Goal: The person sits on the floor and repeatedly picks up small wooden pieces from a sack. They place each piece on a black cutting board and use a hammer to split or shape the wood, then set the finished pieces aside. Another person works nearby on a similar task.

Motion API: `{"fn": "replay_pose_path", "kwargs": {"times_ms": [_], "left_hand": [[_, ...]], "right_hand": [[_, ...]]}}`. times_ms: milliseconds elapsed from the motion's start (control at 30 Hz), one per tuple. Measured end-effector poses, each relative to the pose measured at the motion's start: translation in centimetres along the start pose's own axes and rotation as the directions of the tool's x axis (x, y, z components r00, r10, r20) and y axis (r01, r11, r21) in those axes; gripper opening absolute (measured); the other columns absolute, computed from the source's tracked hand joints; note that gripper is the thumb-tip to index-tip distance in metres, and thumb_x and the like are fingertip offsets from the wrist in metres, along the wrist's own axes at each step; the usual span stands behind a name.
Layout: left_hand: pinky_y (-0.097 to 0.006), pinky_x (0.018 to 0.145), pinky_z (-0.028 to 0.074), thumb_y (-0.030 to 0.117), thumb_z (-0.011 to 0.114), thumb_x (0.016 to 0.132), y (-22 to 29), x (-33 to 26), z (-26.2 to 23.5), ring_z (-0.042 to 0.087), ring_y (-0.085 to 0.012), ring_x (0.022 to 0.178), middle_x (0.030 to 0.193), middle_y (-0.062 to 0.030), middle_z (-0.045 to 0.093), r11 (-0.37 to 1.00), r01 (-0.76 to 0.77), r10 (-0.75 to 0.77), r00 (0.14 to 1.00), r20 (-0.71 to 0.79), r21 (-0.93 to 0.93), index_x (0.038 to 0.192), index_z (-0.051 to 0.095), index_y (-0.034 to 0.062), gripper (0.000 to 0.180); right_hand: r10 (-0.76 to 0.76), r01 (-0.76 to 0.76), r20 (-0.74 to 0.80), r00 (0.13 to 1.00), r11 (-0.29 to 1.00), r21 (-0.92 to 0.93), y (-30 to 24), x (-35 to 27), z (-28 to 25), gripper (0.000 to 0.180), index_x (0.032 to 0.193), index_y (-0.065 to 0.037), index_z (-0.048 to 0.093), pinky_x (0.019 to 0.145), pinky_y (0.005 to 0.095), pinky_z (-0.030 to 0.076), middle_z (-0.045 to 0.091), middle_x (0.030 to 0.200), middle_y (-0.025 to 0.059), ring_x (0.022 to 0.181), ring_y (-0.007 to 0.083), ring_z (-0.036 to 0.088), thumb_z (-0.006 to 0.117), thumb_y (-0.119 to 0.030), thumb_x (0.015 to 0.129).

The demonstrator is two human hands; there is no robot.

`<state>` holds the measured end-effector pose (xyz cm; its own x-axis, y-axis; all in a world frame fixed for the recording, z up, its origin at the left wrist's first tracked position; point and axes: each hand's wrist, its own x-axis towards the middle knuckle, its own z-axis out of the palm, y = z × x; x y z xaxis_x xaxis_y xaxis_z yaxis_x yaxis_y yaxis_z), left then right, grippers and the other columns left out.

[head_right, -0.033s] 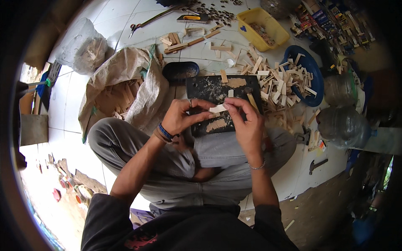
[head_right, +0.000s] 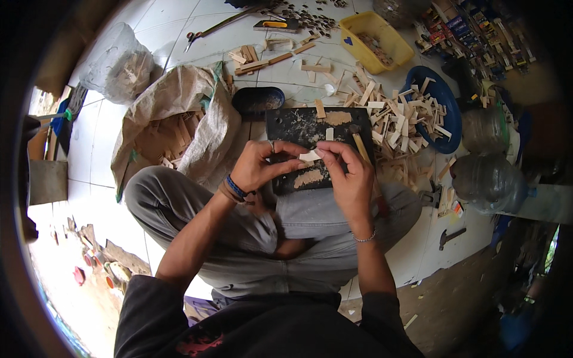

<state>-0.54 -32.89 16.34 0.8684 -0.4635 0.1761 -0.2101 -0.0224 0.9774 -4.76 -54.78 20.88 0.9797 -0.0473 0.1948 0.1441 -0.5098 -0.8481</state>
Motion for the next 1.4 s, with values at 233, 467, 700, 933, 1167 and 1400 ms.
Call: {"fn": "replay_pose_path", "kwargs": {"times_ms": [233, 467, 700, 933, 1167, 1400], "left_hand": [[-0.029, 0.077, 0.058, 0.018, 0.084, 0.089, -0.15, -0.07, 0.12, 0.076, -0.0127, 0.086, 0.095, -0.011, 0.08, 1.0, 0.016, -0.016, 1.0, -0.002, 0.013, 0.115, 0.078, 0.0022, 0.031], [-0.031, 0.076, 0.059, 0.023, 0.084, 0.09, -0.56, 0.05, 0.09, 0.078, -0.0186, 0.086, 0.095, -0.0151, 0.079, 1.0, -0.005, 0.005, 1.0, -0.002, 0.007, 0.116, 0.077, 0.0027, 0.034], [-0.032, 0.075, 0.06, 0.023, 0.083, 0.09, -0.75, 0.03, 0.2, 0.078, -0.0188, 0.085, 0.096, -0.0152, 0.079, 1.0, -0.01, 0.01, 1.0, -0.006, -0.021, 0.116, 0.077, 0.0029, 0.033], [-0.03, 0.076, 0.06, 0.022, 0.084, 0.09, -0.85, 0.15, 0.27, 0.078, -0.0173, 0.086, 0.095, -0.0136, 0.08, 1.0, -0.025, 0.025, 1.0, -0.015, -0.014, 0.115, 0.078, 0.0027, 0.032], [-0.029, 0.079, 0.06, 0.02, 0.083, 0.09, -0.76, 0.09, 0.24, 0.077, -0.0134, 0.089, 0.096, -0.0103, 0.08, 0.999, -0.033, 0.032, 0.999, -0.023, -0.007, 0.114, 0.078, 0.0034, 0.029], [-0.029, 0.08, 0.06, 0.019, 0.083, 0.091, -0.96, 0.06, 0.24, 0.077, -0.0133, 0.09, 0.098, -0.0106, 0.08, 0.999, -0.04, 0.04, 0.999, -0.025, -0.017, 0.113, 0.078, 0.0029, 0.028]], "right_hand": [[-0.201, 0.223, 0.114, 0.973, 0.944, -0.242, -1.02, 0.22, 0.98, 0.009, 0.104, 0.0, 0.069, 0.081, 0.037, 0.053, 0.065, 0.101, 0.0106, 0.093, 0.0273, 0.067, 0.069, -0.007, 0.098], [-0.203, 0.236, 0.148, 0.968, 0.936, -0.261, -0.78, 0.37, 1.28, 0.01, 0.104, -0.001, 0.068, 0.079, 0.0397, 0.053, 0.064, 0.101, 0.0105, 0.091, 0.0295, 0.066, 0.068, -0.009, 0.099], [-0.158, 0.193, 0.152, 0.976, 0.949, -0.251, -0.84, 0.29, 1.24, 0.009, 0.102, 0.0, 0.068, 0.083, 0.0366, 0.052, 0.063, 0.101, 0.0105, 0.092, 0.0268, 0.065, 0.068, -0.008, 0.099], [-0.179, 0.217, 0.158, 0.971, 0.937, -0.273, -0.74, 0.32, 1.22, 0.009, 0.103, 0.0, 0.068, 0.082, 0.0364, 0.052, 0.063, 0.101, 0.0103, 0.092, 0.0267, 0.065, 0.068, -0.008, 0.099], [-0.219, 0.265, 0.171, 0.961, 0.909, -0.322, -0.88, 0.42, 1.27, 0.008, 0.103, -0.001, 0.067, 0.081, 0.0374, 0.052, 0.063, 0.101, 0.0107, 0.092, 0.0283, 0.066, 0.068, -0.007, 0.099], [-0.293, 0.357, 0.21, 0.933, 0.837, -0.416, -0.97, 0.38, 1.25, 0.008, 0.106, -0.003, 0.066, 0.084, 0.043, 0.051, 0.064, 0.104, 0.0123, 0.095, 0.0334, 0.064, 0.066, -0.008, 0.099]]}}
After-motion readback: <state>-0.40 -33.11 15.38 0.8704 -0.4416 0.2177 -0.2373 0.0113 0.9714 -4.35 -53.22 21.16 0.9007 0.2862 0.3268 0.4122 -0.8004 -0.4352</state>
